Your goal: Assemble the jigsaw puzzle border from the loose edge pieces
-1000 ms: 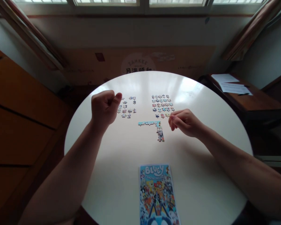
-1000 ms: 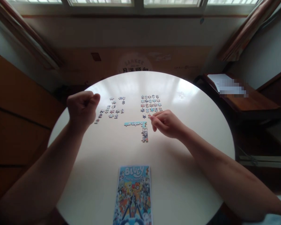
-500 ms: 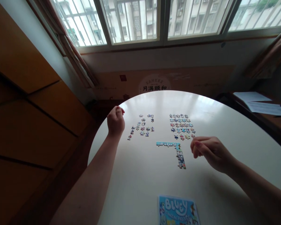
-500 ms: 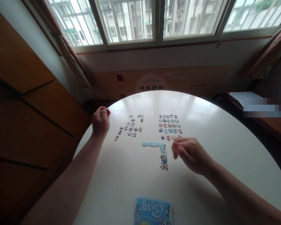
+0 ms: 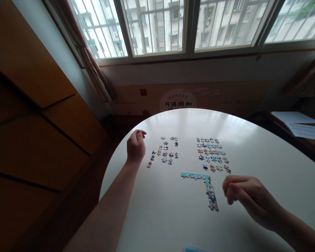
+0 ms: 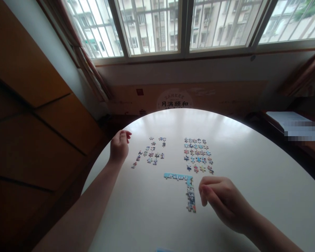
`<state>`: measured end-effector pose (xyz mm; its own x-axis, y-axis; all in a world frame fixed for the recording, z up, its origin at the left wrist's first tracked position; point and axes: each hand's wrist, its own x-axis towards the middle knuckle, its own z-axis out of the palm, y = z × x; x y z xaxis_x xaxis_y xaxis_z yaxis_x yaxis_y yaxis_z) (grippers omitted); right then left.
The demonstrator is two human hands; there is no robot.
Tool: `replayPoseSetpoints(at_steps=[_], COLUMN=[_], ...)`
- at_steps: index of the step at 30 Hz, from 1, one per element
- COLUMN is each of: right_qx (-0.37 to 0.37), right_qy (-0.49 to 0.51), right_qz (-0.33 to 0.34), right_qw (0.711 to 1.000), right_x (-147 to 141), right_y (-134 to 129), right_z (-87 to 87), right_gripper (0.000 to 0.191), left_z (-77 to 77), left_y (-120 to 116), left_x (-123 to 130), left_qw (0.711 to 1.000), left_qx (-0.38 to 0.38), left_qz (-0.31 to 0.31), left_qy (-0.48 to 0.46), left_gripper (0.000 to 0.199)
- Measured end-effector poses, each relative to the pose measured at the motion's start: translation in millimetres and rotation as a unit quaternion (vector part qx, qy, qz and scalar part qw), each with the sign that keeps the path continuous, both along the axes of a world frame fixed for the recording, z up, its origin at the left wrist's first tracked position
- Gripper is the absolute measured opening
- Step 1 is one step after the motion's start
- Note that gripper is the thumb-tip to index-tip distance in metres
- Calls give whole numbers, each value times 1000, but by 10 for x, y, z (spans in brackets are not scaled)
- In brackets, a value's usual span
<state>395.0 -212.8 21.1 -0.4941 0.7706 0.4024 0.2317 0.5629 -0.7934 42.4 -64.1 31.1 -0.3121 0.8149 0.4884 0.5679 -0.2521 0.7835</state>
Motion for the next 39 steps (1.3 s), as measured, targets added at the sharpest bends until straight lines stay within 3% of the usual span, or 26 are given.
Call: replayPoseSetpoints(at_steps=[25,39], right_qx=[51,62], right_qy=[-29,-38], right_qz=[-11,-8], right_qw=[998,997], right_x=[-52,-46], right_y=[-107,-114], right_z=[167,182], right_gripper=[42,40], left_z=[-34,-59], left_y=[-58,-99], left_x=[79,211], left_qw=[997,979], left_qx=[-50,-103], left_qz=[-27,-64], left_qy=[44,163], left_gripper=[38,34])
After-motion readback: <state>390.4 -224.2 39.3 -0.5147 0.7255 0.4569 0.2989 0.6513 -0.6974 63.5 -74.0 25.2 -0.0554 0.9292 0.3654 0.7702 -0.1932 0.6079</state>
